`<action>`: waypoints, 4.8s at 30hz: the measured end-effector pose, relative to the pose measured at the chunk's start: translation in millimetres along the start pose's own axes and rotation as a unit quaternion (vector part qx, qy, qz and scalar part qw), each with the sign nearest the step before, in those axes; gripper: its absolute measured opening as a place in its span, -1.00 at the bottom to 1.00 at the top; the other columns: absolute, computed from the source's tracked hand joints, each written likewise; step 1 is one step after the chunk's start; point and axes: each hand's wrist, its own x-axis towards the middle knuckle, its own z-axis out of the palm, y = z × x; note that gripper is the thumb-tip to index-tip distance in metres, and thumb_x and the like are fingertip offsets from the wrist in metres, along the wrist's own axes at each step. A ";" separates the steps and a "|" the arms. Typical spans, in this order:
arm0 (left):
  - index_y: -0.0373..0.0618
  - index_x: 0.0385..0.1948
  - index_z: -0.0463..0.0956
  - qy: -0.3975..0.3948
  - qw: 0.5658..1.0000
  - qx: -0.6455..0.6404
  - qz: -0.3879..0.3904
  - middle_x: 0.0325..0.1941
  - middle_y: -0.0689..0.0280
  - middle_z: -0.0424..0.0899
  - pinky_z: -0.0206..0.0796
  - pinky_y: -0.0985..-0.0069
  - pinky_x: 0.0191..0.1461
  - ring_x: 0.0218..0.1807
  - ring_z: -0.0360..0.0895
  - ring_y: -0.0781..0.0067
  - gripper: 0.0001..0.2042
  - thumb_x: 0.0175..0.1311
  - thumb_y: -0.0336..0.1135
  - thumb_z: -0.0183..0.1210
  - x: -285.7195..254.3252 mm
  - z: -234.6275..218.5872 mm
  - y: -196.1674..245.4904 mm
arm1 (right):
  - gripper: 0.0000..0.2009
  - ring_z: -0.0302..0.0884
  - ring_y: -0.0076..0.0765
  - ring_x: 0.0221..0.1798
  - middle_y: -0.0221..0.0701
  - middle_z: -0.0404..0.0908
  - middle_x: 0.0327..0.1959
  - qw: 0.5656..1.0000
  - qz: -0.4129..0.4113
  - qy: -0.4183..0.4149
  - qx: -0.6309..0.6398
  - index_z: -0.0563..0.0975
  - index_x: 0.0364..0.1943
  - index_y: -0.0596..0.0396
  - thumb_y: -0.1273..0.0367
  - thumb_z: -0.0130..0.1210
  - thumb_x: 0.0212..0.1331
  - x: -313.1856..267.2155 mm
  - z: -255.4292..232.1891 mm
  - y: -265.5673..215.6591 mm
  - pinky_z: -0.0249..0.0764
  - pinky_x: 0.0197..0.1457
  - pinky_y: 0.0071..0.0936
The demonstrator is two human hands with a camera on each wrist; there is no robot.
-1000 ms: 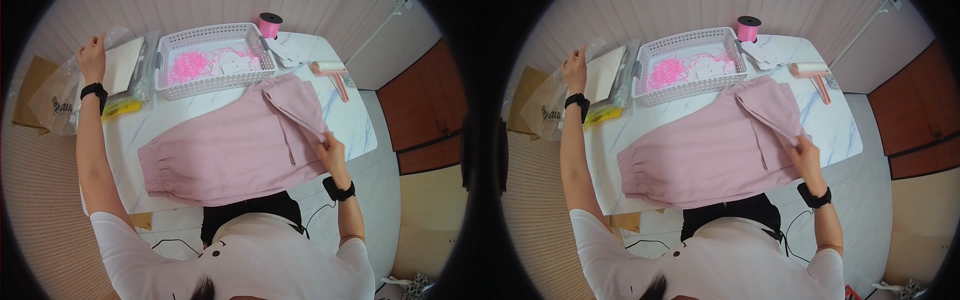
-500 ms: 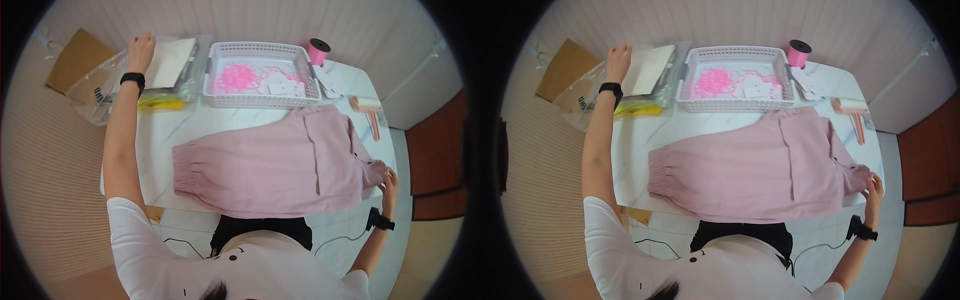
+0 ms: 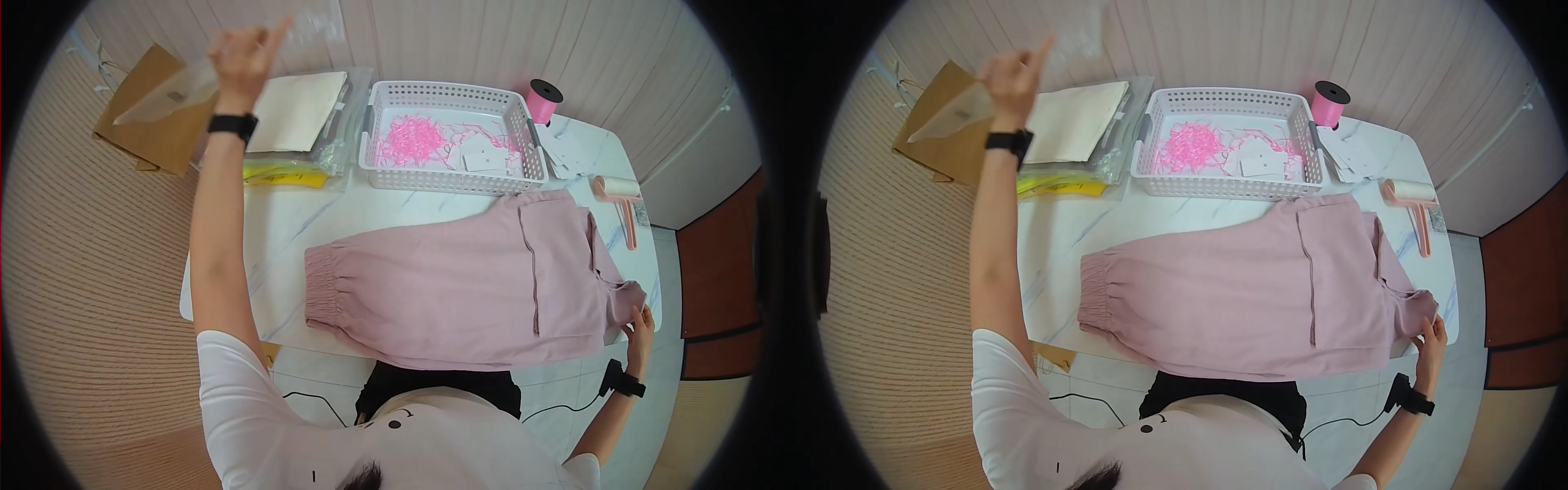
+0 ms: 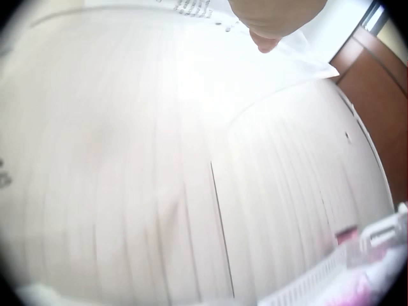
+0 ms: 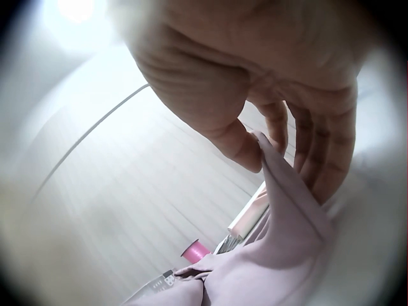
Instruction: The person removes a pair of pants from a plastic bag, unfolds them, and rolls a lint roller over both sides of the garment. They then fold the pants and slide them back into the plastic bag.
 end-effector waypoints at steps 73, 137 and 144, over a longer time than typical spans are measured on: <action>-0.33 0.24 0.19 -0.618 0.489 -0.283 -0.547 0.13 -0.13 0.41 0.24 0.34 0.22 0.15 0.40 0.09 -0.28 0.11 -0.11 0.30 -285.4 -274.0 -51.6 | -0.40 0.60 -0.30 -0.33 -0.12 0.63 -0.44 0.991 -0.012 -0.031 -0.130 0.58 -0.25 0.37 -0.07 0.10 0.14 46.2 26.6 -32.8 0.48 -0.21 -0.40; -0.24 0.07 0.48 -0.331 0.506 -0.236 -0.760 0.01 0.03 0.61 0.28 0.49 0.13 0.06 0.53 0.25 -0.60 0.39 -0.14 -0.08 -276.1 -335.3 2.2 | -0.63 0.55 0.11 -0.24 -0.06 0.60 -0.32 0.524 -0.616 -0.525 -0.265 0.36 0.02 0.07 0.11 -0.07 0.31 -244.0 581.5 -168.0 0.42 -0.19 -0.05; -0.35 0.08 0.44 -0.233 0.393 -0.324 -0.828 0.02 0.18 0.59 0.28 0.59 0.11 0.01 0.49 0.48 -0.62 0.40 -0.22 -0.01 -263.8 -338.0 -3.1 | -0.64 0.57 0.06 -0.23 -0.11 0.62 -0.35 0.522 -0.646 -0.516 -0.208 0.39 -0.01 0.08 0.13 -0.05 0.28 -256.0 602.1 -170.6 0.44 -0.18 -0.07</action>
